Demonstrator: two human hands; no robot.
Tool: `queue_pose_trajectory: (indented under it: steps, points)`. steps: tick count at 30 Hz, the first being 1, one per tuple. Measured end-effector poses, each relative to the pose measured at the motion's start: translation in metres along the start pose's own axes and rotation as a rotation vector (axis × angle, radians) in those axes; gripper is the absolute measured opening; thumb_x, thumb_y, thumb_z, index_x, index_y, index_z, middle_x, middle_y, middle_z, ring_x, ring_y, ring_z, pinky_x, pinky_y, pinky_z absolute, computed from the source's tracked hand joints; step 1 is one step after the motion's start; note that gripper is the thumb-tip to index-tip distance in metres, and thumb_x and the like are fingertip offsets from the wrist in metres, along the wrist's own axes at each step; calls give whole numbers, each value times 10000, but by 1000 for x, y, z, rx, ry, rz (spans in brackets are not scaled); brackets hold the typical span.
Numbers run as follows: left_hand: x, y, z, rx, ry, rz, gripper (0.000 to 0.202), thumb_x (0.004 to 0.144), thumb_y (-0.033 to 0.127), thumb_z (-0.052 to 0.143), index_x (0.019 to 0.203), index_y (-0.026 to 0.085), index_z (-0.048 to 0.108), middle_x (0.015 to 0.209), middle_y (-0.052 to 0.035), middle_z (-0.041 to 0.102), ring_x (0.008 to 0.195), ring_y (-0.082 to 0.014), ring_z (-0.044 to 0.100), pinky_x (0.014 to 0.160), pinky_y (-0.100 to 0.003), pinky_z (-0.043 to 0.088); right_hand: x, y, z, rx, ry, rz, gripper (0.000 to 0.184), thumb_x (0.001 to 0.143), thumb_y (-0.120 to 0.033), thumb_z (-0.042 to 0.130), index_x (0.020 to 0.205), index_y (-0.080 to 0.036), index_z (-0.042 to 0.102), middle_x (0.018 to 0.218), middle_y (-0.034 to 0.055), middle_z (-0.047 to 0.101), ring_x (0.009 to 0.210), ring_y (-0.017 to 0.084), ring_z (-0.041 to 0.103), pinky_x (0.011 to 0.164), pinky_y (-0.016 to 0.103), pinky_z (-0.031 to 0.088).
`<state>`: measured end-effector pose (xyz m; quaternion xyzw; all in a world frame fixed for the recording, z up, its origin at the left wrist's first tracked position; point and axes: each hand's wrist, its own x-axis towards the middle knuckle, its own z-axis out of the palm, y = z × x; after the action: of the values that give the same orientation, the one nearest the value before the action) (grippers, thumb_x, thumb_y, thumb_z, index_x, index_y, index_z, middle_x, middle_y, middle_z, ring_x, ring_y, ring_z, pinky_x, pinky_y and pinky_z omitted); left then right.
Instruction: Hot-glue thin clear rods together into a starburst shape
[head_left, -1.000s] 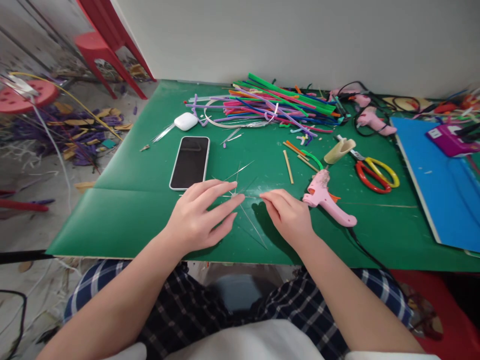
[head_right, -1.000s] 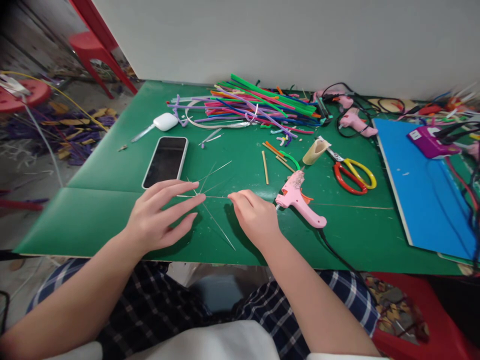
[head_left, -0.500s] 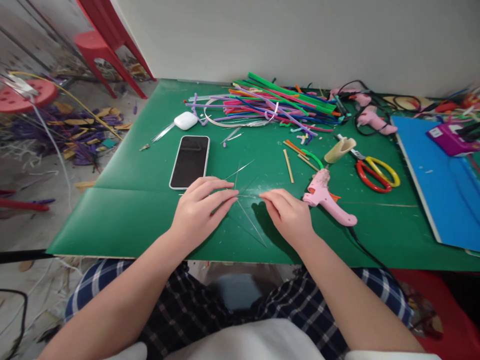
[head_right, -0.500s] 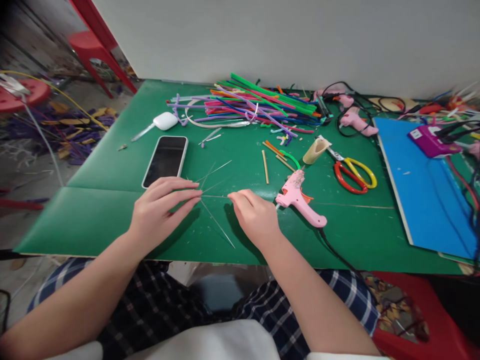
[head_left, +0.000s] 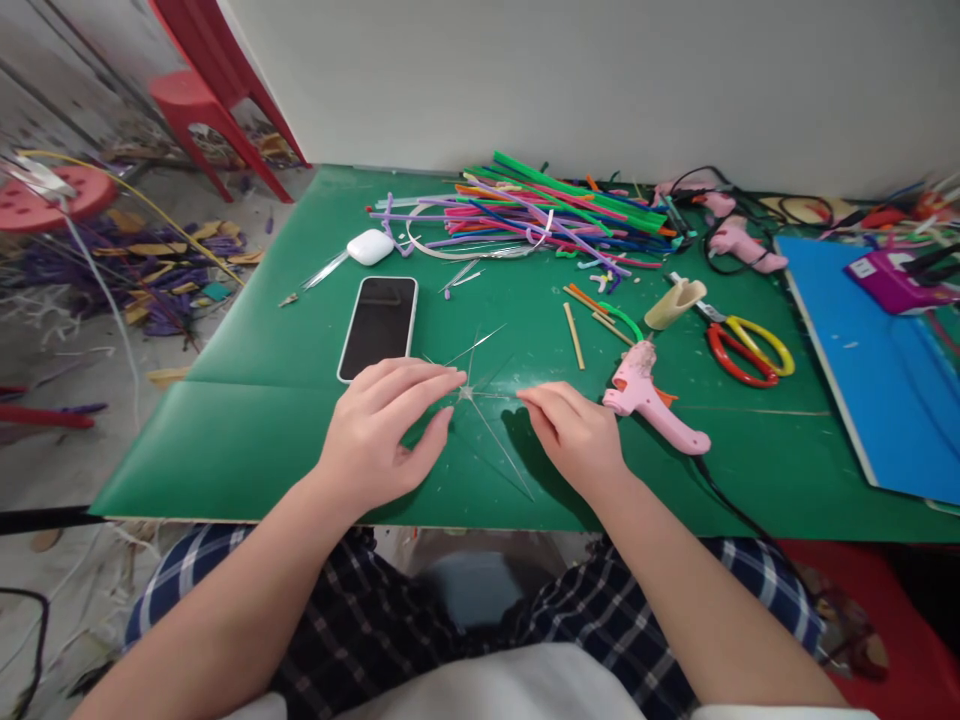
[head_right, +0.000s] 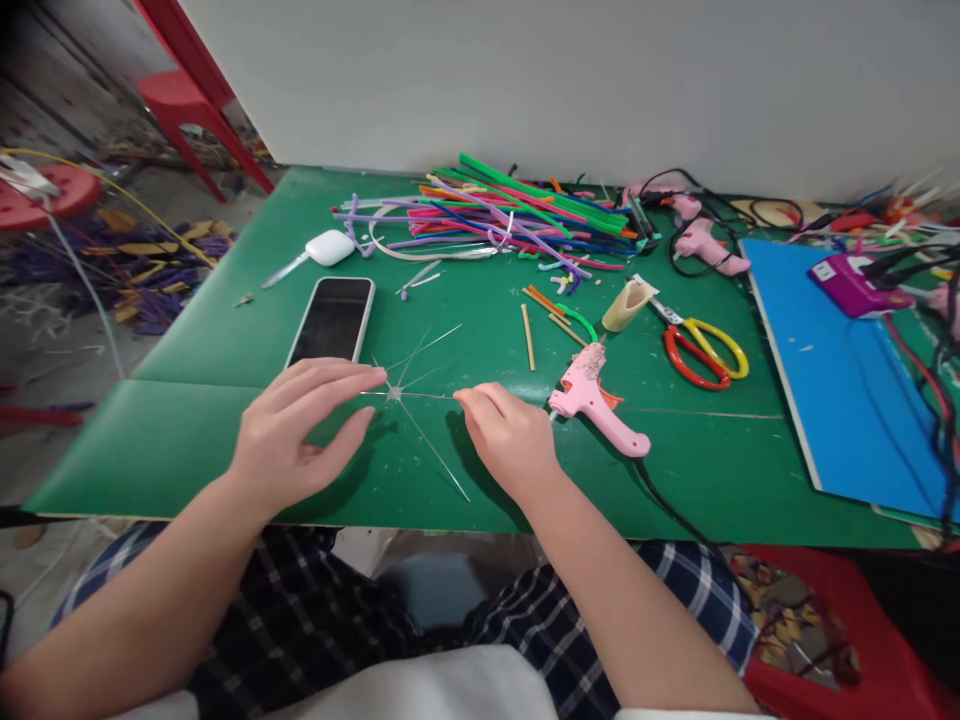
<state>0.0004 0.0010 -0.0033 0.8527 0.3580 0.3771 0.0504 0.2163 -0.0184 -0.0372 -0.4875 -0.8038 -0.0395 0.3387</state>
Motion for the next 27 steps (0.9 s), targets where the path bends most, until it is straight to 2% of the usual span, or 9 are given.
queue_pose_trajectory:
  steps: [4,13,27]
  points:
    - [-1,2,2,56,-56,13,286,732,135,587,1010,201,602,1026,-59,630,955,-220,560,841,-395,472,-1,1,-1,-2,0,5,164,846,-116,479,911,-149,626,832,44,687,745,115,639,671,201,489]
    - [-3,1,10,128,-13,44,228,730,127,601,947,191,625,965,-53,658,902,-203,581,797,-363,487,-1,0,-1,-11,19,-3,154,840,-110,492,906,-149,625,831,36,686,734,108,638,645,196,485]
    - [-2,2,10,290,12,179,232,735,107,604,946,199,632,933,-21,692,873,-197,620,772,-340,479,-1,0,-3,2,19,-5,151,837,-107,497,911,-144,623,831,40,683,750,114,636,654,203,481]
